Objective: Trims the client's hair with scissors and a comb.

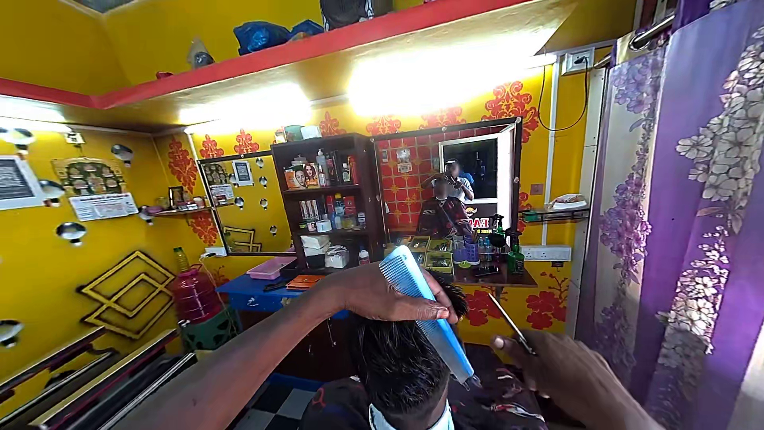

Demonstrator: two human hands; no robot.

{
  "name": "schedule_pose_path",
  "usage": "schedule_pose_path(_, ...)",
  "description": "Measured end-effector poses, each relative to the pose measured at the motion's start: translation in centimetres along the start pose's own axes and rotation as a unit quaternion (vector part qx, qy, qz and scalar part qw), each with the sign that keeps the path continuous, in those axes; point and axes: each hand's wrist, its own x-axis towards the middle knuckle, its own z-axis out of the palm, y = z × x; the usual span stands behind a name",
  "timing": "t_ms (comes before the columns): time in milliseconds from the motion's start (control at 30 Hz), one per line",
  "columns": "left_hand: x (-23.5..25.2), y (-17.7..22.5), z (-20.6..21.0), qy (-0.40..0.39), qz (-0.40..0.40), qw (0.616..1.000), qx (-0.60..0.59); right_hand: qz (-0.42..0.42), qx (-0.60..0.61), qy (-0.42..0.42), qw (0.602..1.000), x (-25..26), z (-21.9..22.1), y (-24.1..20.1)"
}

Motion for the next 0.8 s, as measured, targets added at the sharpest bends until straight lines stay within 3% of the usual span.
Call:
schedule_pose_path(67, -0.1, 0.4, 0.0, -0.002, -0.018, 1.0, -0.013, -0.008, 0.099, -0.159, 0.982, 1.7, -0.2, 3.1)
schedule_pose_path(133, -0.1, 0.7, -0.2, -0.004, -0.021, 1.0, -0.011, -0.086, 0.29, -0.297, 0.906, 2.4, -0.8, 4.3)
schedule_pose_path(200, 0.0, 1.0, -0.2, -0.002, -0.015, 1.0, 0.0, -0.159, 0.373, -0.353, 0.843, 2.4, -1.2, 3.7)
schedule_pose_path(233, 0.0, 1.1, -0.2, 0.001, -0.016, 1.0, 0.005, -0.187, 0.39, -0.35, 0.831, 2.3, -1.4, 3.0)
schedule_pose_path(300, 0.1, 1.1, -0.2, -0.002, -0.02, 1.0, 0.005, -0.205, 0.389, -0.29, 0.85, 1.8, -1.4, 1.6)
schedule_pose_path(400, 0.2, 1.1, -0.3, -0.001, -0.029, 1.0, 0.001, -0.239, 0.287, -0.184, 0.909, 1.2, -1.2, -0.3)
schedule_pose_path(600, 0.3, 1.2, -0.2, 0.0, -0.025, 1.0, 0.013, -0.241, 0.152, -0.199, 0.937, -0.1, -2.5, -4.1)
schedule_pose_path(800, 0.3, 1.4, -0.1, -0.007, -0.023, 1.0, 0.003, -0.252, 0.145, -0.156, 0.944, 0.2, -3.3, -5.6)
